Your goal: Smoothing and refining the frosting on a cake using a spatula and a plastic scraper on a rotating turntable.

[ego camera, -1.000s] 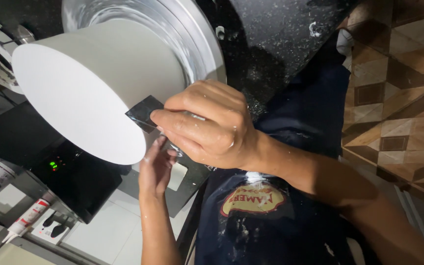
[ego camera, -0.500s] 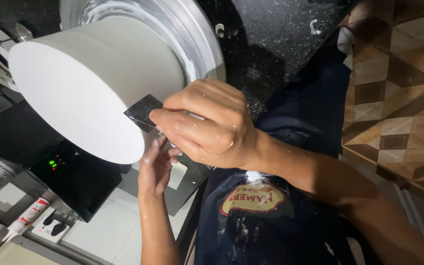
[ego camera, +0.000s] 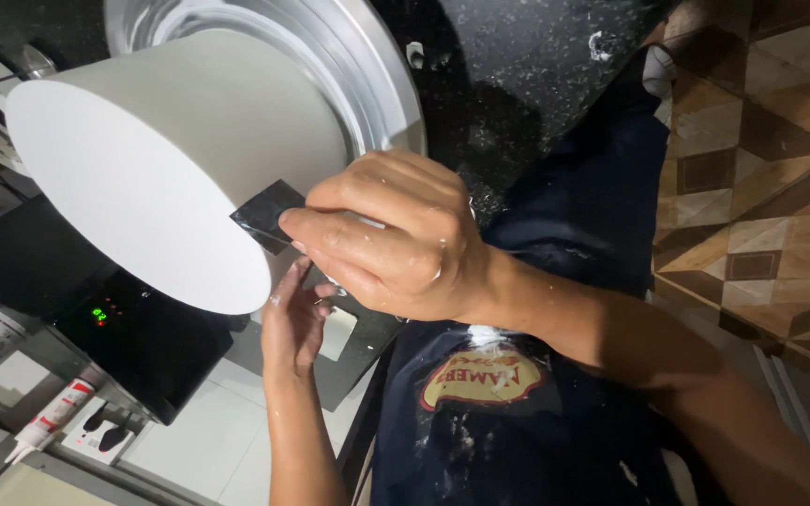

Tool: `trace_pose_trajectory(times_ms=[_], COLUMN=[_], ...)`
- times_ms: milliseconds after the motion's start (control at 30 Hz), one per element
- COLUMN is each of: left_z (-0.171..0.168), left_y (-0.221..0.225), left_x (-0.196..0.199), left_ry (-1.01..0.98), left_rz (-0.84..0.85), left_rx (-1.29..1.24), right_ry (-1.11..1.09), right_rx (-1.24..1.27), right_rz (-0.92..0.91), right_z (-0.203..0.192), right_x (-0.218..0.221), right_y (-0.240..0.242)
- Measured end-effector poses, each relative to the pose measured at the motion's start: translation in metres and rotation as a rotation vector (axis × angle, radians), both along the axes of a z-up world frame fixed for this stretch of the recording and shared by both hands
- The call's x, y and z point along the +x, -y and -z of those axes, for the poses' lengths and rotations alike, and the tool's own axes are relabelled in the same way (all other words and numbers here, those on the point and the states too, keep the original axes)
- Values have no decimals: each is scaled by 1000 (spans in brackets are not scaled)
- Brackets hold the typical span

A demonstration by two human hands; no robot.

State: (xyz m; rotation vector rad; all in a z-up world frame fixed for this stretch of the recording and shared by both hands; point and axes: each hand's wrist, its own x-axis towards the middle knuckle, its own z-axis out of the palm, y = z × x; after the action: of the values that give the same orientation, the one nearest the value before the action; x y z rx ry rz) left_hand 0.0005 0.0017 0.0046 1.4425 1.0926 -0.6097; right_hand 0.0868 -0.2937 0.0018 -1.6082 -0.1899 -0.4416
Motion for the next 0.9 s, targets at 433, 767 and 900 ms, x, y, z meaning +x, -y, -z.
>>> trace_pose_trajectory(times_ms=[433,767,900], left_z=[-14,-2,24], left_y=[26,26,13], left_x=[13,7,-3], left_ry=[-8,-27,279], left_rz=[207,199,-75], left_rx=[-33,-214,-239], right_ry=[10,34,-18], right_rx=[1,-13,-36], right_rz=[4,-9,-1], right_z=[0,-1,-4], right_x=[-1,-29,-59], right_y=[-1,20,52])
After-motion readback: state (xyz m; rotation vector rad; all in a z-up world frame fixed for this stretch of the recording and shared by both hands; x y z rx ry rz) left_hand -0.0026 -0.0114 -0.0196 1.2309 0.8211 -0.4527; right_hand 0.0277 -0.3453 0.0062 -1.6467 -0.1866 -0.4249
